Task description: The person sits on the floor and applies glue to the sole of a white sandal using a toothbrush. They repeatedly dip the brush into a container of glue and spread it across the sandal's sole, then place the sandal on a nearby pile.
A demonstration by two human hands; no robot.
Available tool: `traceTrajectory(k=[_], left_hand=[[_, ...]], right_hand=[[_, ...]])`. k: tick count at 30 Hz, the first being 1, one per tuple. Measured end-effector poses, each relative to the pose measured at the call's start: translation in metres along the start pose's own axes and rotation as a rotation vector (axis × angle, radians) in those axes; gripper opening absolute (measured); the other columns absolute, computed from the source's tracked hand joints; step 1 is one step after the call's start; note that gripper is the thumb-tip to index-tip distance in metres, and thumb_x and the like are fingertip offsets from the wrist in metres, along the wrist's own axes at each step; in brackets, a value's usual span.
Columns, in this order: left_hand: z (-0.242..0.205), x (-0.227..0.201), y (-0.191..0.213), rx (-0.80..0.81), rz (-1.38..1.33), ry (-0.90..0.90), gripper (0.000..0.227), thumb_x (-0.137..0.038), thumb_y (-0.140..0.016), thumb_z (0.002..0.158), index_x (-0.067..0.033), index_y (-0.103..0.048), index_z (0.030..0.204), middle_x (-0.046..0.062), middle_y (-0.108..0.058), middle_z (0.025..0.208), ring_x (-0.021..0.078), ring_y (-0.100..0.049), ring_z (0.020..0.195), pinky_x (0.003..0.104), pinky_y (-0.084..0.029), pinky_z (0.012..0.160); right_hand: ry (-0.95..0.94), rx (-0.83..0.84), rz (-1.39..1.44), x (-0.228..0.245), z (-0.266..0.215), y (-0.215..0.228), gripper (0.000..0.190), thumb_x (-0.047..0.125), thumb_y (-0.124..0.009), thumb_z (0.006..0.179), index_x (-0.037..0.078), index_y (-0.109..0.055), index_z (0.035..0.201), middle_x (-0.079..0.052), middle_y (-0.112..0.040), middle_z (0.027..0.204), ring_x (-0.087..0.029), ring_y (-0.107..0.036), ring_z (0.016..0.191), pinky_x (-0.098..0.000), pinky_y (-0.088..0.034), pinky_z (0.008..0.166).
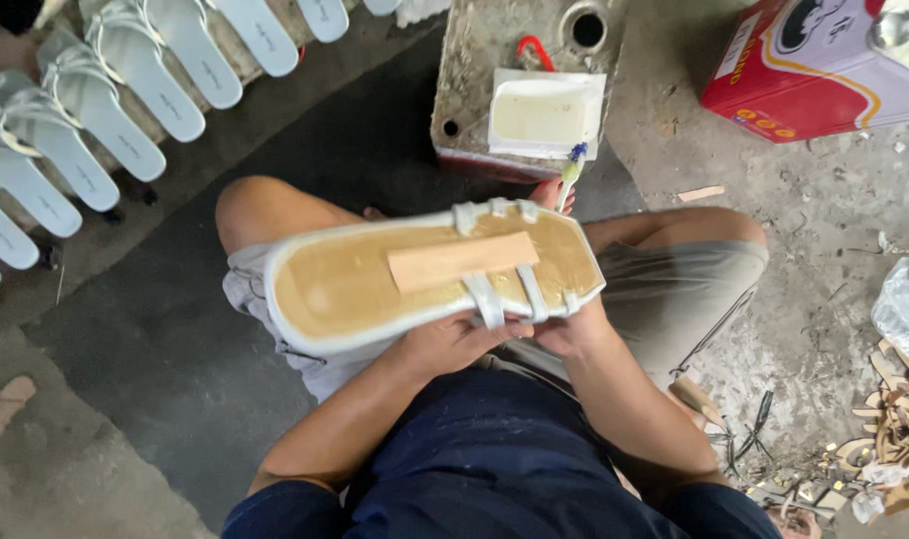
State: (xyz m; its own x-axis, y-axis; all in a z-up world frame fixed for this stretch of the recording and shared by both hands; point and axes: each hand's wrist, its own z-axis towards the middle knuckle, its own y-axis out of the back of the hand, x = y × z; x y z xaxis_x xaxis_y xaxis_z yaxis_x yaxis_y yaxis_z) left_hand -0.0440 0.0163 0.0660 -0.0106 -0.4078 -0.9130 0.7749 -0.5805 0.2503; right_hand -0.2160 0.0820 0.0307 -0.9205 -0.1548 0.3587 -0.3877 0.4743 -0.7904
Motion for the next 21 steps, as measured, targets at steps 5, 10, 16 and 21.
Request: traceTrajectory(k=[5, 10, 16, 21], left_hand=[[0.014, -0.01, 0.016, 0.036, 0.687, -0.221, 0.072, -0.044, -0.075, 0.073, -0.0106, -0.057, 0.133, 0.017, -0.065, 0.131, 0.0371, -0.061, 0.123, 0.056, -0.042, 0.102], [-0.004, -0.025, 0.01, 0.091, 0.093, 0.422, 0.052, -0.033, -0.083, 0.086, -0.0045, -0.061, 0.124, 0.011, -0.069, 0.106, 0.0275, -0.068, 0.097, 0.039, -0.053, 0.087], [0.0, -0.057, 0.041, 0.211, 0.393, 0.07, 0.043, -0.029, -0.091, 0.086, -0.0142, -0.062, 0.114, 0.002, -0.066, 0.093, 0.0235, -0.064, 0.088, 0.04, -0.046, 0.078], [0.03, -0.073, 0.062, 0.021, 0.655, -0.272, 0.076, -0.021, -0.087, 0.095, -0.0164, -0.036, 0.151, 0.01, -0.054, 0.143, 0.0308, -0.06, 0.127, 0.044, -0.046, 0.103]], right_hand=[[0.12, 0.077, -0.02, 0.006, 0.013, -0.001, 0.037, 0.029, -0.06, 0.11, 0.003, -0.056, 0.136, -0.015, -0.063, 0.132, -0.029, -0.064, 0.119, -0.0449, -0.053, 0.102], [0.391, 0.204, -0.164, 0.029, 0.017, -0.004, 0.027, 0.022, -0.068, 0.106, 0.007, -0.051, 0.121, -0.013, -0.064, 0.13, -0.023, -0.066, 0.121, -0.0396, -0.055, 0.105], [0.714, 0.289, -0.775, 0.067, 0.013, -0.021, 0.042, 0.019, -0.081, 0.095, 0.012, -0.042, 0.108, -0.024, -0.069, 0.126, -0.022, -0.068, 0.111, -0.0346, -0.056, 0.098], [0.726, 0.282, -0.795, 0.07, 0.005, -0.037, 0.041, 0.018, -0.081, 0.096, 0.011, -0.042, 0.105, -0.026, -0.068, 0.128, -0.024, -0.072, 0.106, -0.033, -0.059, 0.092]])
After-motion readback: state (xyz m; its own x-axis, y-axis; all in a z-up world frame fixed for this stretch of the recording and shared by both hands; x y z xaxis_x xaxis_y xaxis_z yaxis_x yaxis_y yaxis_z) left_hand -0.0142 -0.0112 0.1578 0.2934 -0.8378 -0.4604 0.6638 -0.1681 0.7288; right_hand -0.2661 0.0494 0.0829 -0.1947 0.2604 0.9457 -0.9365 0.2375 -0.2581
